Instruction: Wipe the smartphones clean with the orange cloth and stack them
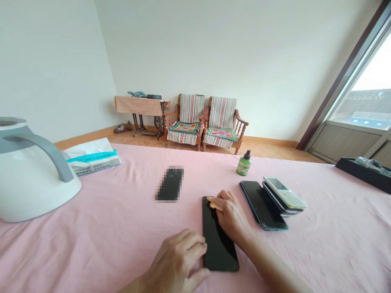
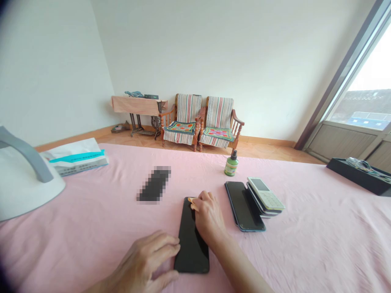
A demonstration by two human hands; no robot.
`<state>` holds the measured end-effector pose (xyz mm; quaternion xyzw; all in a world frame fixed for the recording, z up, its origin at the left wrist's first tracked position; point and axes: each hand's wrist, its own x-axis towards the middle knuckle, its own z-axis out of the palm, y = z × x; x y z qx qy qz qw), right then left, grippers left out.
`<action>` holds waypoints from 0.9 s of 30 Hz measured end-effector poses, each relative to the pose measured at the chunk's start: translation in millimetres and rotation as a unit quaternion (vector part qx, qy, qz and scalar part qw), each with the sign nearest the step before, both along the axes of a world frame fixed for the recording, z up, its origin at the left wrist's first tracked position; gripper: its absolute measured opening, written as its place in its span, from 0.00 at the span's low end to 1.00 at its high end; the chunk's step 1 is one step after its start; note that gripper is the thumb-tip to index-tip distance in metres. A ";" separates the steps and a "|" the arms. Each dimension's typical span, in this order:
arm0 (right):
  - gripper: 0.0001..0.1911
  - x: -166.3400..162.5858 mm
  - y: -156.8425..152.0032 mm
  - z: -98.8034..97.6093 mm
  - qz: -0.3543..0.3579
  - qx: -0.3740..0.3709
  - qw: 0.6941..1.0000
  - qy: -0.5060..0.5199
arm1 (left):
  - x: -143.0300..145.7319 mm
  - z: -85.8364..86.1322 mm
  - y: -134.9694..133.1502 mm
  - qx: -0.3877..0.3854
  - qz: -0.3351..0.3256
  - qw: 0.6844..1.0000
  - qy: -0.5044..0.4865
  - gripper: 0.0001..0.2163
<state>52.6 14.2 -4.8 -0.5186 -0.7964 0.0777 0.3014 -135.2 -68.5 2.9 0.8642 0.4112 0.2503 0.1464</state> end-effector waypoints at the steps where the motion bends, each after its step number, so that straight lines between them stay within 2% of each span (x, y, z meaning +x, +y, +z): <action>1: 0.16 -0.7 -4.1 -0.7 0.007 -0.001 1.000 0.000 | 0.3 0.9 0.0 0.007 0.000 1.000 -0.005 0.17; 6: 0.18 0.5 -18.1 -4.8 0.037 -0.015 0.999 0.014 | 1.4 3.0 1.3 0.035 -0.025 0.998 -0.035 0.18; 12: 0.17 -4.9 7.6 -3.0 0.013 0.003 1.000 0.018 | 1.1 2.6 1.8 0.066 -0.058 0.995 -0.039 0.15; 18: 0.19 -4.6 -0.2 -9.5 0.082 -0.013 0.996 0.044 | 2.7 -1.4 2.1 0.049 -0.061 0.996 -0.043 0.13; 23: 0.17 -4.6 8.6 -9.7 0.029 0.001 0.999 0.037 | 3.9 -2.7 1.2 0.067 -0.065 0.994 -0.048 0.13; 27: 0.18 -10.7 9.9 -6.8 0.042 0.010 0.999 0.025 | 3.4 -3.3 1.6 0.067 -0.062 0.995 -0.050 0.13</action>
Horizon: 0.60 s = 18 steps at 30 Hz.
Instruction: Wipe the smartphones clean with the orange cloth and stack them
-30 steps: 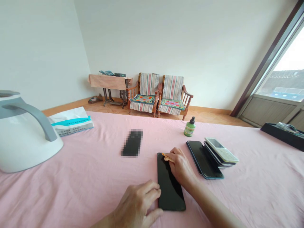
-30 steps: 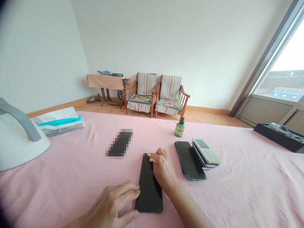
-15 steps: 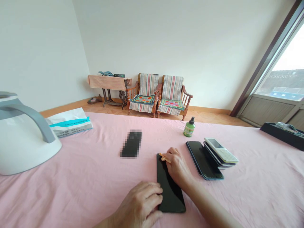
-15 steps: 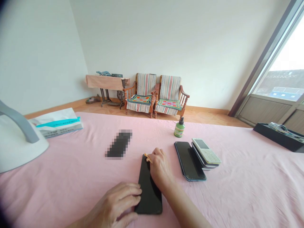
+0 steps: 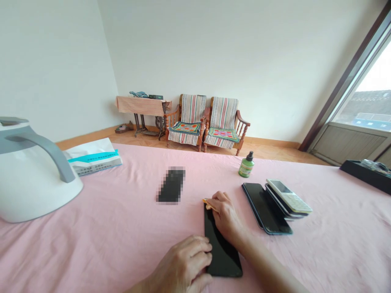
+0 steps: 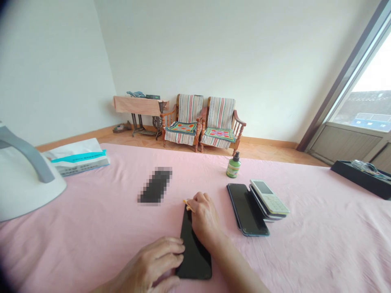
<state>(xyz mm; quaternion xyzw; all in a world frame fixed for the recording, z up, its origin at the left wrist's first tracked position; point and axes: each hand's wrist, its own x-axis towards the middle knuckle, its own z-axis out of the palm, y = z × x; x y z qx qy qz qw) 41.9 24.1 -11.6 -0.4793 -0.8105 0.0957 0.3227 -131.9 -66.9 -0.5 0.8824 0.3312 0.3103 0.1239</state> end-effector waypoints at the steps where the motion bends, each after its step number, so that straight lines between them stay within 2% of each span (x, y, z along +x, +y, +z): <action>1: 0.18 0.2 -1.9 0.3 0.009 0.001 1.000 -0.005 | -0.3 -0.3 0.1 -0.002 -0.001 1.000 0.001 0.13; 3: 0.19 3.3 -5.3 0.7 0.013 0.001 1.000 -0.015 | -0.9 -1.0 0.0 -0.006 0.000 1.000 0.005 0.13; 8: 0.17 9.4 -2.5 1.2 -0.041 0.008 0.999 -0.031 | -1.6 -1.4 -0.1 -0.005 -0.002 1.000 0.006 0.12; 14: 0.19 0.1 4.6 -1.1 -0.006 0.011 0.999 -0.043 | -1.9 -0.9 0.9 -0.010 0.008 1.000 -0.002 0.14; 18: 0.17 3.4 7.5 -0.5 -0.021 0.011 0.999 -0.043 | -1.5 -1.5 -0.4 -0.020 0.004 1.000 -0.008 0.14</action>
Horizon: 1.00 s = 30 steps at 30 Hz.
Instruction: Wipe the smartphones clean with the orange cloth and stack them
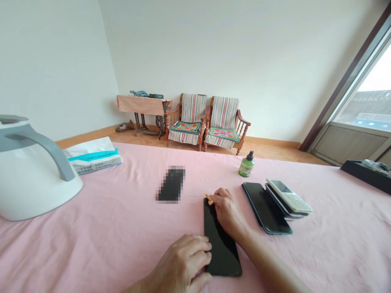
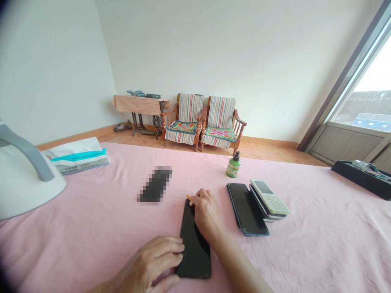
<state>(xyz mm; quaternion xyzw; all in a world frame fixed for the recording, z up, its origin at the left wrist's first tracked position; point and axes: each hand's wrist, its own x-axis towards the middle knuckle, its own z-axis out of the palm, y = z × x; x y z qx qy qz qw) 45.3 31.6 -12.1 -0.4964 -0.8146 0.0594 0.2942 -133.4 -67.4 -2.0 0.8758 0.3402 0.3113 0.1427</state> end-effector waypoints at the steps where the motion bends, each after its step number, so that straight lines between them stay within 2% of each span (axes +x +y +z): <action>1: 0.18 1.1 -1.3 0.8 -0.001 0.000 1.000 -0.002 | 0.1 0.0 -0.3 -0.001 0.001 1.000 -0.001 0.14; 7: 0.18 2.2 -16.8 5.1 0.035 -0.020 0.999 -0.022 | 0.3 1.6 -0.4 -0.002 0.000 1.000 0.001 0.14; 13: 0.17 -4.5 -13.2 7.8 0.009 -0.005 0.999 -0.035 | -0.6 2.6 1.9 -0.013 -0.008 1.000 0.001 0.14; 19: 0.15 12.2 -25.7 4.9 0.042 -0.041 0.998 0.022 | -1.8 3.8 2.5 -0.024 -0.014 1.000 0.000 0.13; 24: 0.14 34.3 -31.1 3.7 -0.030 -0.086 0.991 0.098 | 0.1 3.7 2.6 -0.034 -0.011 0.999 -0.011 0.14; 30: 0.10 40.8 -36.7 11.6 -0.103 -0.160 0.965 0.183 | 1.0 0.4 -1.2 -0.037 -0.003 0.999 -0.028 0.16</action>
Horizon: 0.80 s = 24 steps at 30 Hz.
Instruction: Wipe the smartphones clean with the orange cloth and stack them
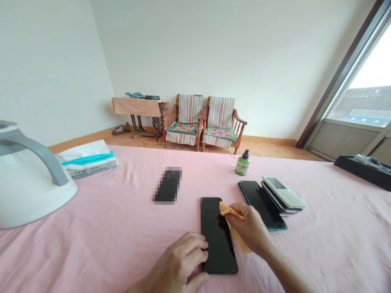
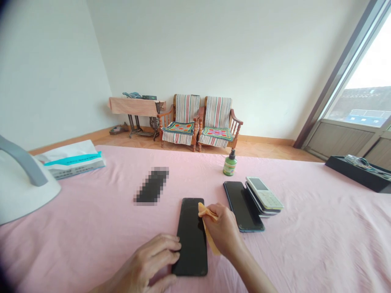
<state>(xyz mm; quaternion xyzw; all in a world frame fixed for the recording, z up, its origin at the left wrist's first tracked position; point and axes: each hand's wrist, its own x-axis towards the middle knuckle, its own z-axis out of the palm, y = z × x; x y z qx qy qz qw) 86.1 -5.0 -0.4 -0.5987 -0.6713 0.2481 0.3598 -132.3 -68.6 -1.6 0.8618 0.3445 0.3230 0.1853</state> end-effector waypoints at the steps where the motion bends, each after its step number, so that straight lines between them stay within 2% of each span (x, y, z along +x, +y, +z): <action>1: 0.11 0.2 -1.2 1.1 -0.003 -0.018 1.000 0.020 | -0.1 -1.0 -0.1 -0.004 -0.001 1.000 -0.003 0.16; 7: 0.15 -0.9 -6.4 8.4 0.018 -0.134 0.978 0.157 | -0.8 -4.0 2.6 -0.009 -0.013 1.000 -0.008 0.16; 12: 0.17 -2.5 -8.9 15.6 0.046 -0.192 0.936 0.293 | 0.1 -3.9 4.3 -0.010 -0.013 1.000 -0.021 0.15; 18: 0.17 -3.5 -10.8 13.9 0.095 -0.178 0.893 0.403 | 3.2 3.6 4.2 -0.064 0.026 0.998 -0.005 0.23; 24: 0.15 -16.7 -17.1 17.2 0.114 -0.167 0.867 0.455 | 5.1 12.1 4.9 -0.069 0.048 0.996 0.017 0.23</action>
